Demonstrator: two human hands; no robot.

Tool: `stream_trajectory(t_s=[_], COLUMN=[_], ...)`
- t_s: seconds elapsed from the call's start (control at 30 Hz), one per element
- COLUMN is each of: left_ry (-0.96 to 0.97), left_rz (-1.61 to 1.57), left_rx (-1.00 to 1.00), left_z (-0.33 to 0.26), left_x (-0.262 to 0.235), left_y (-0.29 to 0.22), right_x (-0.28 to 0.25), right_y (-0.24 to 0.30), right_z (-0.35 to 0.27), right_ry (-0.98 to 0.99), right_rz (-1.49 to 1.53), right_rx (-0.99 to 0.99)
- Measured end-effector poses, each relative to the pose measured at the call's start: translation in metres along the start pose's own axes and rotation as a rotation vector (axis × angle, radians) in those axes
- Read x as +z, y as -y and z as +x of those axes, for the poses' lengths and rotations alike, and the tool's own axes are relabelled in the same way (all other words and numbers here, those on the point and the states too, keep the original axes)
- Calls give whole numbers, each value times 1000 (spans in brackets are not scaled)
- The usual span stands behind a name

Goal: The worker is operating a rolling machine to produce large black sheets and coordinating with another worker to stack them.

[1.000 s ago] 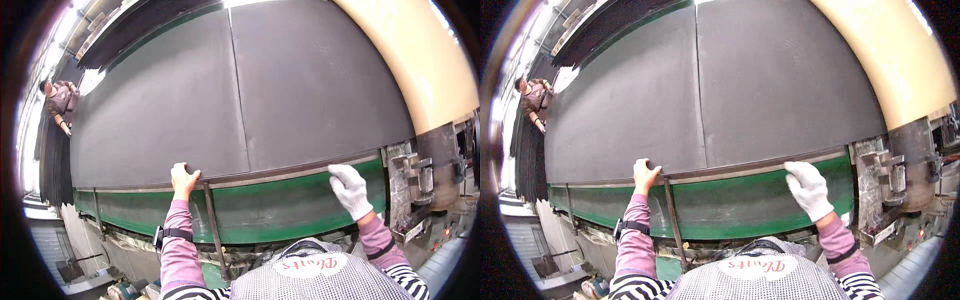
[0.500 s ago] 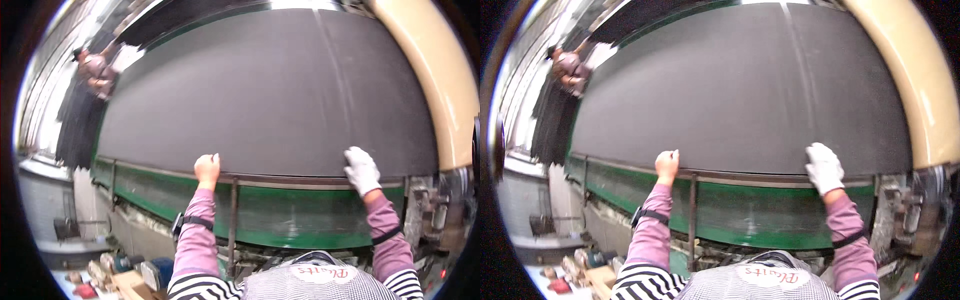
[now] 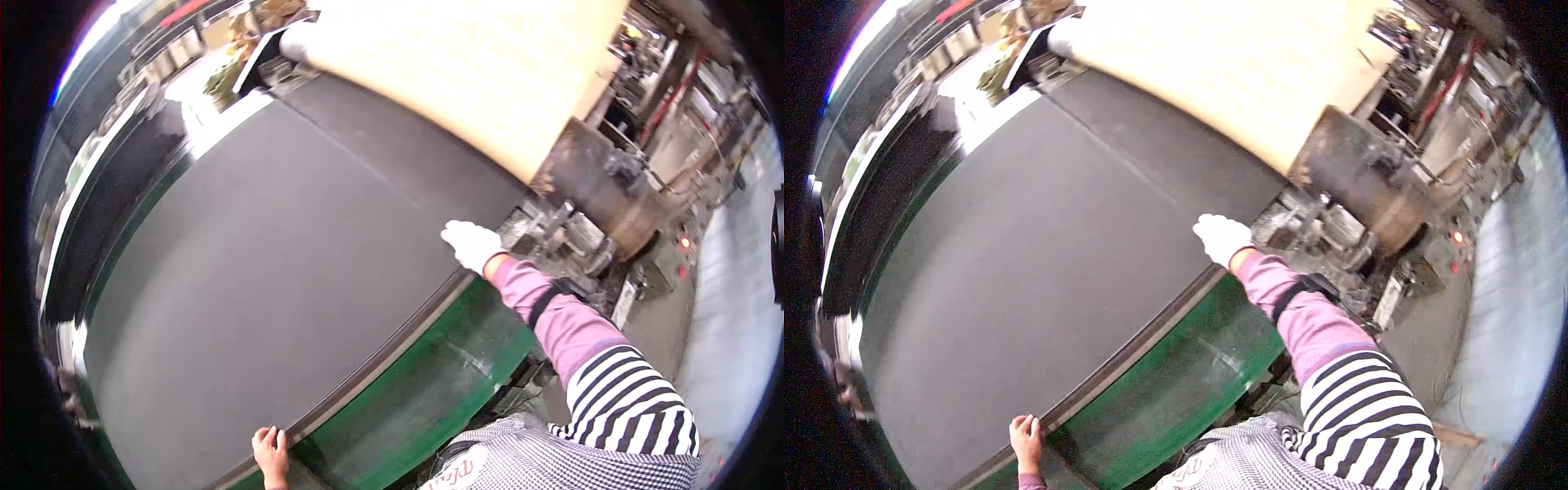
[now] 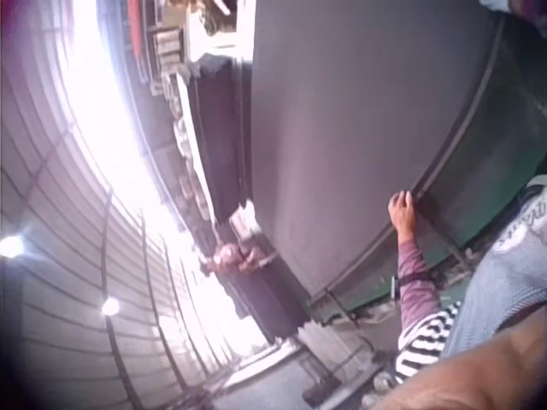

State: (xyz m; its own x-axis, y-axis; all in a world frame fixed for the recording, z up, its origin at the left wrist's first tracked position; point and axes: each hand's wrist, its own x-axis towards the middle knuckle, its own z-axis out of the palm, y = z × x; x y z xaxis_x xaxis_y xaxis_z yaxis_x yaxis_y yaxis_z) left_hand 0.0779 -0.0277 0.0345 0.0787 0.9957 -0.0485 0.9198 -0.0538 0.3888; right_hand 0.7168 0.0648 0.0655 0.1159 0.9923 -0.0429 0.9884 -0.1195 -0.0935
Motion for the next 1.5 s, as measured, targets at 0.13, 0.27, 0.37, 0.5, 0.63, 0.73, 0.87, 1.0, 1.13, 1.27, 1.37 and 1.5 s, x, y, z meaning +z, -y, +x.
stream_trajectory(t_s=[0.13, 0.27, 0.37, 0.5, 0.63, 0.73, 0.87, 1.0, 1.13, 1.27, 1.37, 1.5], left_ry=[83, -33, -32, -14, 168, 253, 138, 152, 256, 283, 298, 322], left_rz=[79, 109, 97, 157, 199, -32, 163, 271, 411, 382, 367, 362], left_rx=[103, 183, 195, 238, 448, 421, 276, 310, 355, 345, 353, 376], left_z=[11, 23, 29, 49, 81, 93, 107, 119, 133, 145, 145, 143], left_x=[20, 44, 60, 88, 115, 128, 146, 164, 179, 200, 210, 218], left_y=[-59, -123, -165, -212, -266, -312, -361, -374, -385, -431, -470, -506], right_x=[-26, -36, -48, -63, -71, -81, -93, -107, -116, -121, -122, -121], right_y=[15, 39, 30, -19, -122, -233, -383, -493, -551, -573, -578, -579], right_z=[-43, -169, -265, -346, -404, -438, -459, -456, -440, -434, -432, -431], right_ry=[-250, -497, -441, -464, -629, -697, -812, -824, -881, -797, -771, -723], right_rz=[84, 200, 473, 527, 346, 203, -48, -262, -298, -220, -226, -240], right_rx=[-1, -215, -81, 174, 352, 606, 791, 808, 846, 794, 770, 800])
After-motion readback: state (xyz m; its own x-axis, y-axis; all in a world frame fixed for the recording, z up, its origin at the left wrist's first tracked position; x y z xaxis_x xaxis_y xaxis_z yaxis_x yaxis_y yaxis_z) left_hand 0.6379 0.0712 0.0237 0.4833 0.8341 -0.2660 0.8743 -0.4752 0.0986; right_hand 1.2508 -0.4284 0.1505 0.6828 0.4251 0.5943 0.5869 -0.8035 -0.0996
